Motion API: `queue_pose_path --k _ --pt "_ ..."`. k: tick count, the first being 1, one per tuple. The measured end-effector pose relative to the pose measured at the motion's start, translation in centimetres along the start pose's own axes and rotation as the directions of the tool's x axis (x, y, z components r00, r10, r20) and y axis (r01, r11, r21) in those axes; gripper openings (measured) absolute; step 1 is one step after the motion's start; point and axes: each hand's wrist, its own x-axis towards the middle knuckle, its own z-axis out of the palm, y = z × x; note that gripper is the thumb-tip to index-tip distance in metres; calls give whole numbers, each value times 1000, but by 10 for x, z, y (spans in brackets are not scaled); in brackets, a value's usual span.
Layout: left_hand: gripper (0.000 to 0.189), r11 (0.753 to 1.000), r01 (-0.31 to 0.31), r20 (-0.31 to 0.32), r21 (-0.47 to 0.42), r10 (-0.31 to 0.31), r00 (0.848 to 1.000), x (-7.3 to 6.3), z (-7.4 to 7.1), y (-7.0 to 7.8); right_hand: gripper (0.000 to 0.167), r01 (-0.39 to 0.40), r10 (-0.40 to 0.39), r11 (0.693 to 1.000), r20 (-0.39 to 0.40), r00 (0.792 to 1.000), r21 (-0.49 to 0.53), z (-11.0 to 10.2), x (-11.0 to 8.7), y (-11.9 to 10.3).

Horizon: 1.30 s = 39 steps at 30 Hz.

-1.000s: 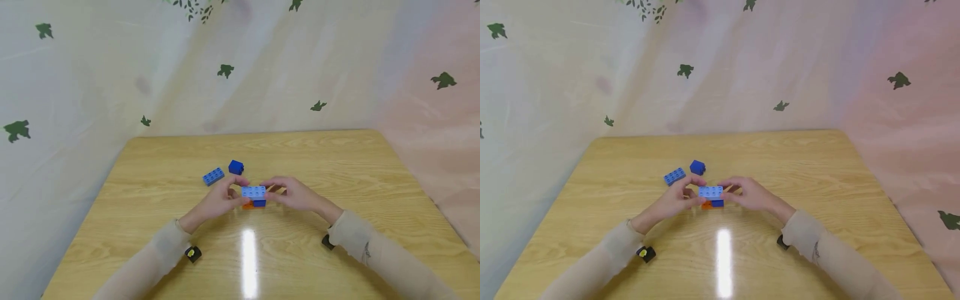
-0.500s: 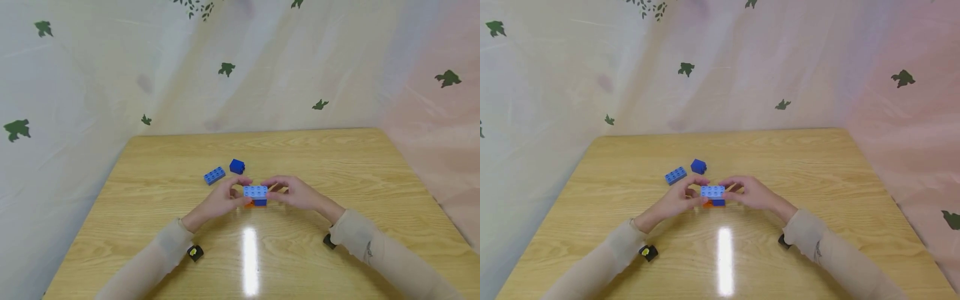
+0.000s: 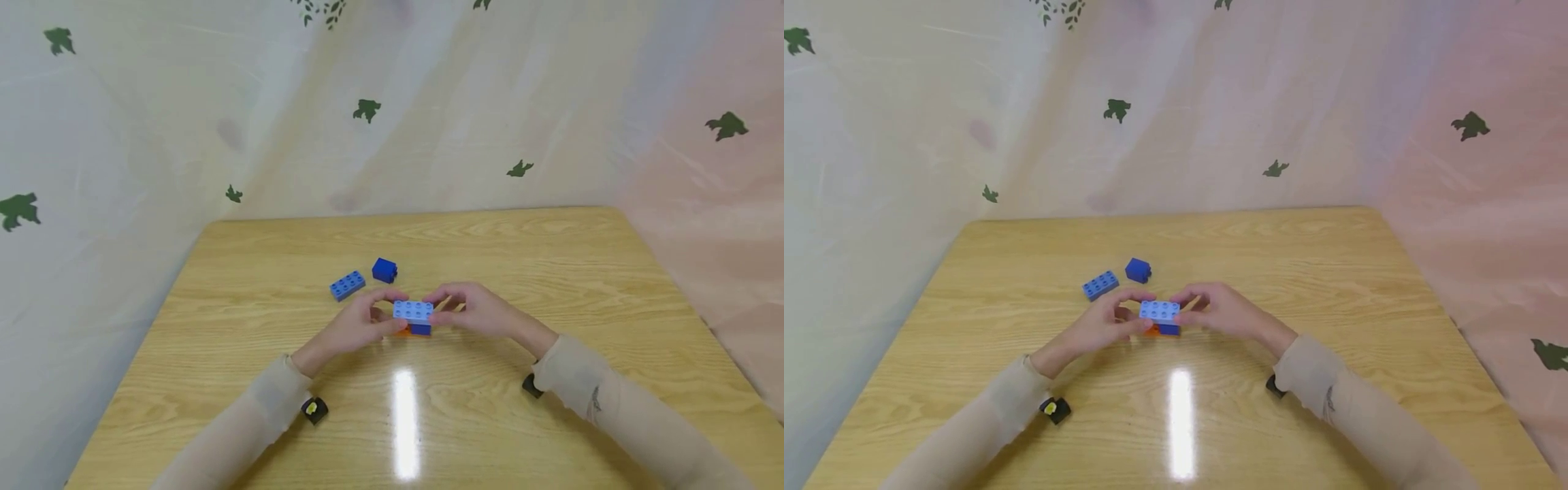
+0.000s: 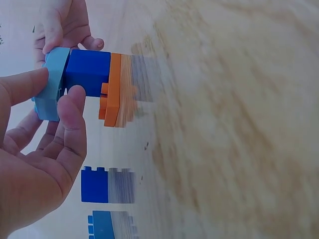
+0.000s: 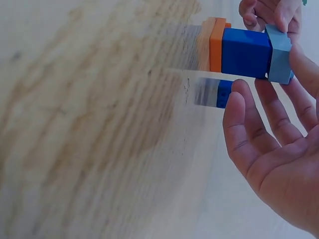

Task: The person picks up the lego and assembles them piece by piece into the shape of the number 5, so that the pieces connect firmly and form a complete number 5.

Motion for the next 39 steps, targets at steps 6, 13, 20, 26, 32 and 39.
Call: queue_pose_path --k 6,13,20,26,32,39 --pt "48 1000 13 5 -9 -13 1000 1 -1 0 34 -38 38 998 -11 999 -58 -4 3 -6" --pt "47 999 51 -13 2 -51 999 1 0 1 34 -47 46 996 -12 999 -73 -3 5 -12" --pt "42 995 94 -64 -23 -95 993 0 3 2 35 -120 118 990 28 993 80 -2 7 -7" --pt "40 989 143 -91 -29 -145 985 4 0 2 34 -146 137 978 69 988 151 -6 7 -4" --pt "42 980 191 -84 -49 -194 977 8 -5 5 31 -159 147 972 82 986 175 -9 7 -8" --pt "37 979 202 -71 -19 -203 977 7 -6 8 33 -44 36 993 79 996 107 -3 4 -5"
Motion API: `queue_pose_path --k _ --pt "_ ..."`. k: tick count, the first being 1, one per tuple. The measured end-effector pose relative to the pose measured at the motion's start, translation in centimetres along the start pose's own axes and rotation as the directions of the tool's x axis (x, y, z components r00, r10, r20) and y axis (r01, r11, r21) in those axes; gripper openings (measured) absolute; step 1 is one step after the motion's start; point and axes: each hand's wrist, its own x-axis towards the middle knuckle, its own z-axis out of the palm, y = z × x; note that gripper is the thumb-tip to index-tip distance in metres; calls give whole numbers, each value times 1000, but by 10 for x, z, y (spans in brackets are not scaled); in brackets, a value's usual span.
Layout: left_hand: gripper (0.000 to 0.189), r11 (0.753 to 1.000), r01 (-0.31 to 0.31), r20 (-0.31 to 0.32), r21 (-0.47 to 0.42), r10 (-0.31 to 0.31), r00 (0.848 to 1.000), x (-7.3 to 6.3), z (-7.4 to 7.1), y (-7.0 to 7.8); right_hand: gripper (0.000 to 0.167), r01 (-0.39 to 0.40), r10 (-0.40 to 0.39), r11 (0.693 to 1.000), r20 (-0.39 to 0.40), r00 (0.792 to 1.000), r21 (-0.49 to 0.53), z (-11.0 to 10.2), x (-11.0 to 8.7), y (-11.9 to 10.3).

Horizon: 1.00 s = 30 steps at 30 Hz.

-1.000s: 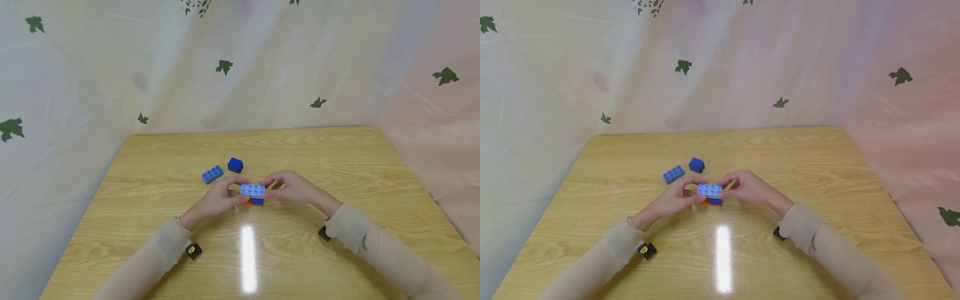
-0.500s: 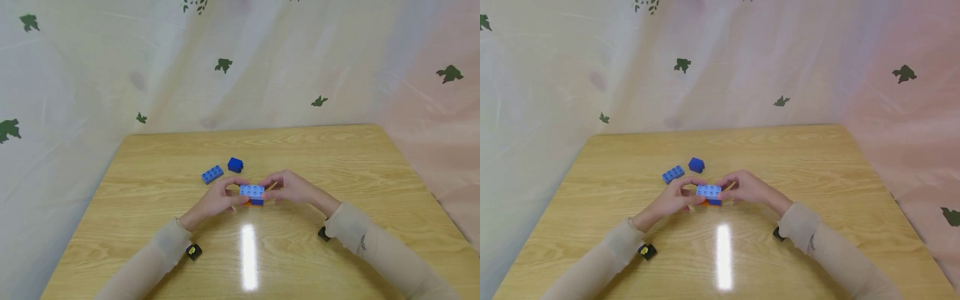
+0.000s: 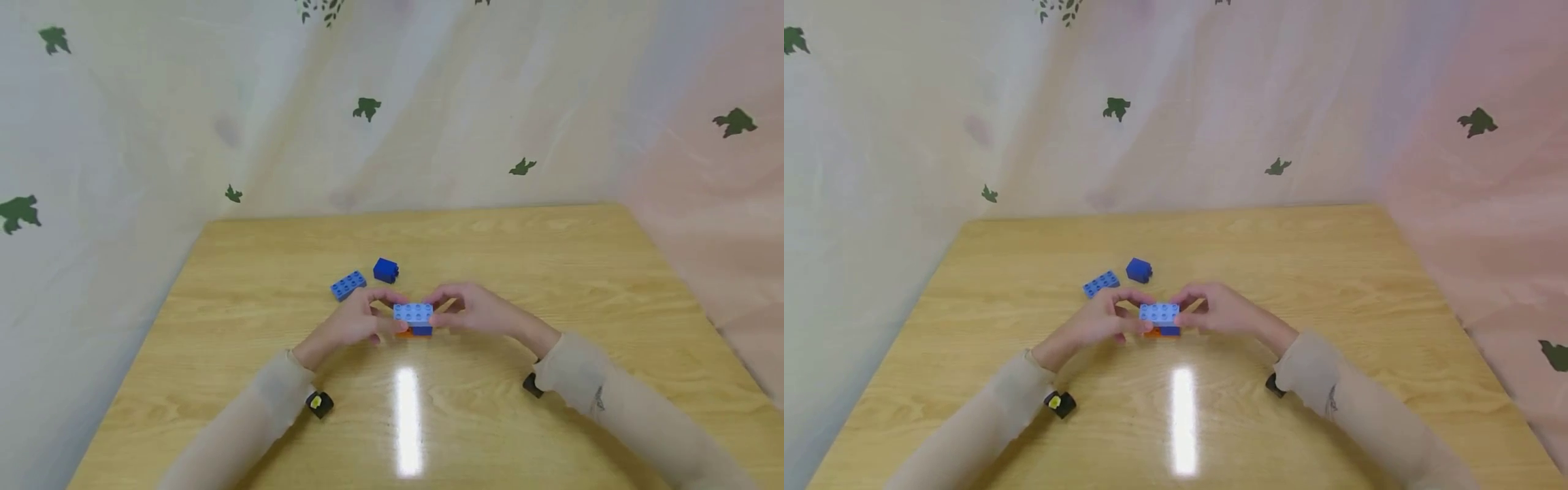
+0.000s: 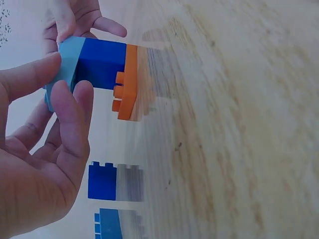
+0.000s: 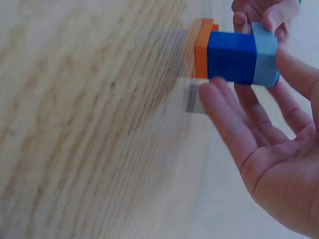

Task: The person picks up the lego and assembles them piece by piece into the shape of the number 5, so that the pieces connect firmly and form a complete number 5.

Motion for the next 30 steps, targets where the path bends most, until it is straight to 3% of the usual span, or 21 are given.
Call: queue_pose_path --k 5,11,15,18,23,30 --pt "36 1000 -25 25 2 25 999 -1 5 1 33 57 -60 995 -31 998 -88 4 -5 4" --pt "53 998 -56 98 2 56 994 -1 8 -4 32 10 -11 1000 -53 999 -20 9 -6 9" --pt "72 999 -43 129 7 41 991 -1 1 -5 29 -32 33 999 -41 999 37 10 -5 9" --pt "69 999 -47 130 -2 47 990 1 -7 -2 31 -57 59 996 -30 998 73 9 -5 7" --pt "49 996 -90 73 8 89 993 10 -16 4 35 -75 78 992 -24 997 97 6 -5 5" --pt "47 986 -134 -104 102 145 984 23 -29 7 35 -81 85 991 -35 996 103 8 -1 2"
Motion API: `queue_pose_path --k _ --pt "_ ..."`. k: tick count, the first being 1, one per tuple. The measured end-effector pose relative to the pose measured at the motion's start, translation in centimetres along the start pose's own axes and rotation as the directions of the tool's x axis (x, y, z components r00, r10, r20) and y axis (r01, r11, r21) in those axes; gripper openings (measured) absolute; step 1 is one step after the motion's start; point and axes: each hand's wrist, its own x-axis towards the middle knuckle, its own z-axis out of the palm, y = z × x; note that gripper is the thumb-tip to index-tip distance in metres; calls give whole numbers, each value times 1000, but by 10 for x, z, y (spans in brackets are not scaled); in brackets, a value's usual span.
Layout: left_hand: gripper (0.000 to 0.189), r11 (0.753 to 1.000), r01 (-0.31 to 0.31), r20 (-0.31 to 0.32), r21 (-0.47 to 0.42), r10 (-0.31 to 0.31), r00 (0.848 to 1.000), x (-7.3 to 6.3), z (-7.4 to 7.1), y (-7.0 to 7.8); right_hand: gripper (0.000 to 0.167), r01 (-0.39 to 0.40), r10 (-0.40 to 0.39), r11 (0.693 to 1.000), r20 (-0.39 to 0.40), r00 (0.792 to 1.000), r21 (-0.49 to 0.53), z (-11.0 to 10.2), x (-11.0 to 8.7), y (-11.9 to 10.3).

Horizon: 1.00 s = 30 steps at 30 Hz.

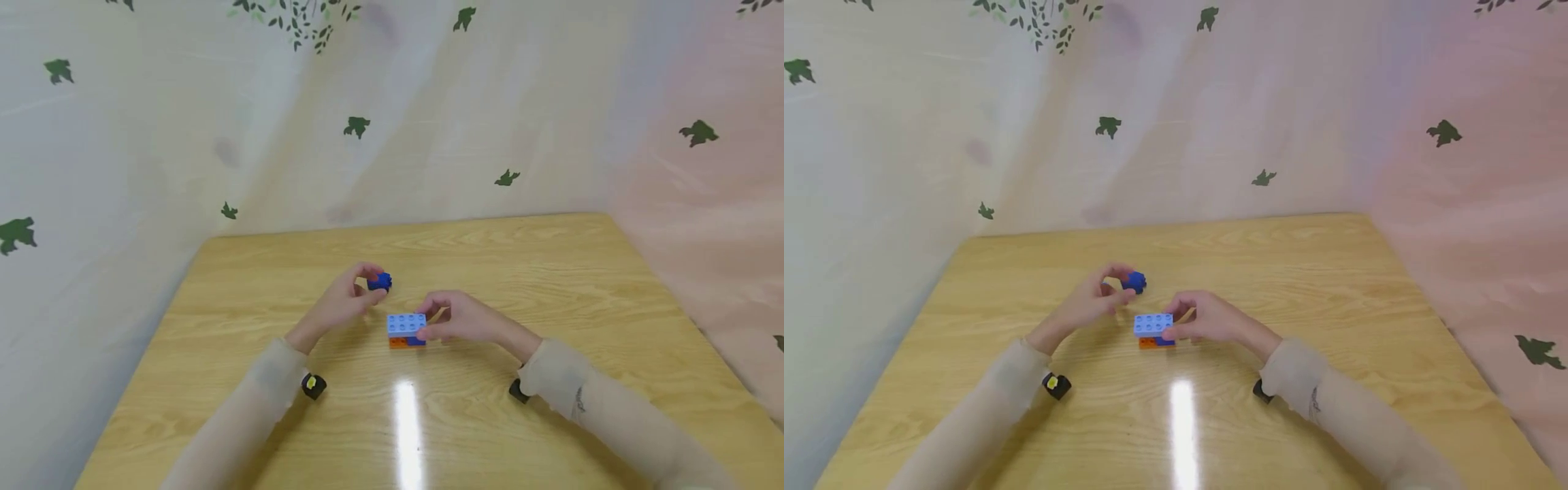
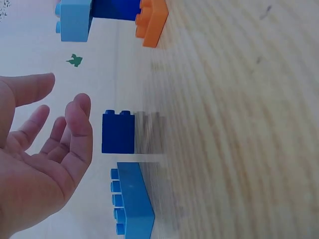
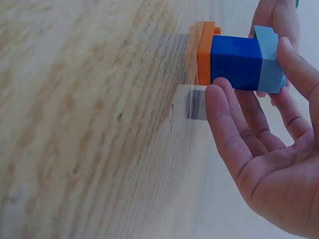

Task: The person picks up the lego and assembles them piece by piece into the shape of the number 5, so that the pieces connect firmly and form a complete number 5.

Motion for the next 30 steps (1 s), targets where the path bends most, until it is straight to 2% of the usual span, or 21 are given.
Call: queue_pose_path --k 3,6,16,21,30 --pt "48 999 16 -55 35 -14 998 6 -3 -1 34 -8 8 1000 4 1000 -1 1 2 0" --pt "52 998 39 -68 57 -35 997 13 -4 0 33 -14 14 1000 4 1000 2 0 0 -1" --pt "70 993 88 -24 84 -86 996 24 -3 2 32 -14 14 1000 4 1000 14 -1 -2 -1" --pt "73 990 99 2 105 -100 995 30 -4 -2 30 11 -11 1000 12 1000 4 0 0 -2" --pt "76 989 103 28 103 -107 994 32 0 -5 29 10 -10 1000 4 1000 -8 1 -1 -3"
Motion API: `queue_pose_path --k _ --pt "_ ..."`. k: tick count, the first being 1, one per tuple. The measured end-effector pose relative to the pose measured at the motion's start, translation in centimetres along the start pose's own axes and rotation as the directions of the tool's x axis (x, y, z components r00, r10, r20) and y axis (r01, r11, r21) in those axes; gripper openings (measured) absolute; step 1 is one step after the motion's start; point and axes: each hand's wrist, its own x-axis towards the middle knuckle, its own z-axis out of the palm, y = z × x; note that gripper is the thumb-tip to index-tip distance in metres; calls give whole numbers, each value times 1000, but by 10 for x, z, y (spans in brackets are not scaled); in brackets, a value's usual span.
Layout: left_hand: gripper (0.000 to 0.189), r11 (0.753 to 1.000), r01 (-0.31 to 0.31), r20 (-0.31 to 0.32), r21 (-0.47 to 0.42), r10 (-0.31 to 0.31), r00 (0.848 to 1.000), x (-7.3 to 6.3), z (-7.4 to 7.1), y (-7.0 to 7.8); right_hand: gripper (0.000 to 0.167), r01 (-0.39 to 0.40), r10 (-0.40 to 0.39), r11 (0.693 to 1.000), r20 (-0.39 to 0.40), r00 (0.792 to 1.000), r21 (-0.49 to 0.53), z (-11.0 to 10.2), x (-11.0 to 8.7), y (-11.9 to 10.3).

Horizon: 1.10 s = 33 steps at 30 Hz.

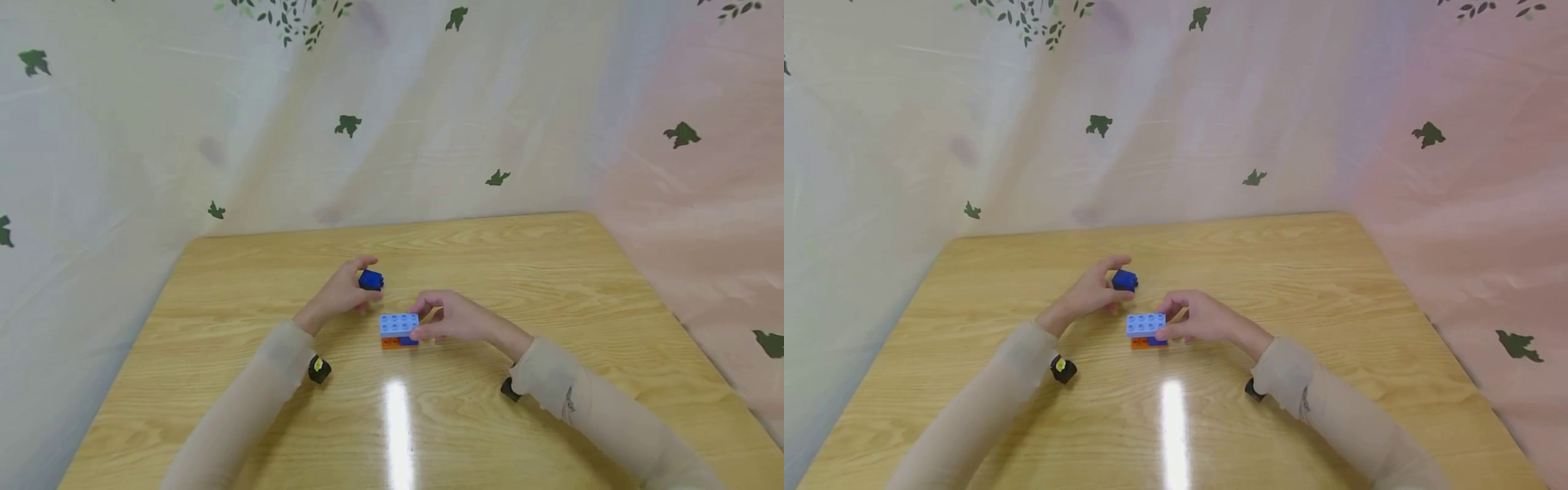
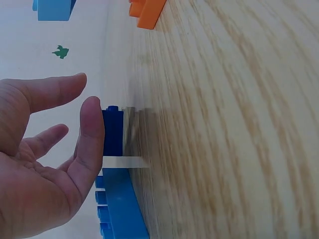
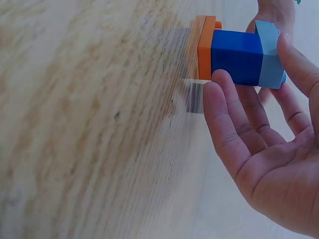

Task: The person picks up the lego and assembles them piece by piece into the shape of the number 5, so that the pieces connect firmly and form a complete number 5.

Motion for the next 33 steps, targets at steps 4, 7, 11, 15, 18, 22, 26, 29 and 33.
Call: queue_pose_path --k 4,7,11,15,18,22,26,29,33 --pt "75 1000 0 1 -10 0 1000 0 -1 -3 29 -8 8 1000 4 1000 5 1 2 0" --pt "73 1000 15 -14 1 -15 1000 -4 -3 -5 30 -11 11 1000 12 1000 2 3 7 -1" --pt "68 999 30 -8 31 -30 1000 -6 -2 -6 32 -17 17 1000 7 1000 -13 3 7 0" --pt "63 999 6 37 52 -8 999 -2 2 -8 31 -29 29 999 -17 999 -20 1 2 2" --pt "62 998 16 27 65 -18 999 -4 1 -11 32 -25 25 1000 -8 1000 -19 2 4 2" --pt "65 997 43 -5 71 -42 999 -6 0 -11 33 -24 25 999 2 1000 -22 3 5 0" --pt "71 996 50 -22 76 -48 999 -9 -1 -11 32 -18 18 1000 13 1000 -19 4 6 -3" --pt "74 995 40 -1 92 -40 999 -9 2 -9 31 -16 16 1000 17 1000 -14 4 4 -4" --pt "76 995 36 30 92 -39 999 -7 6 -5 30 -29 29 1000 5 1000 -12 2 0 -4"
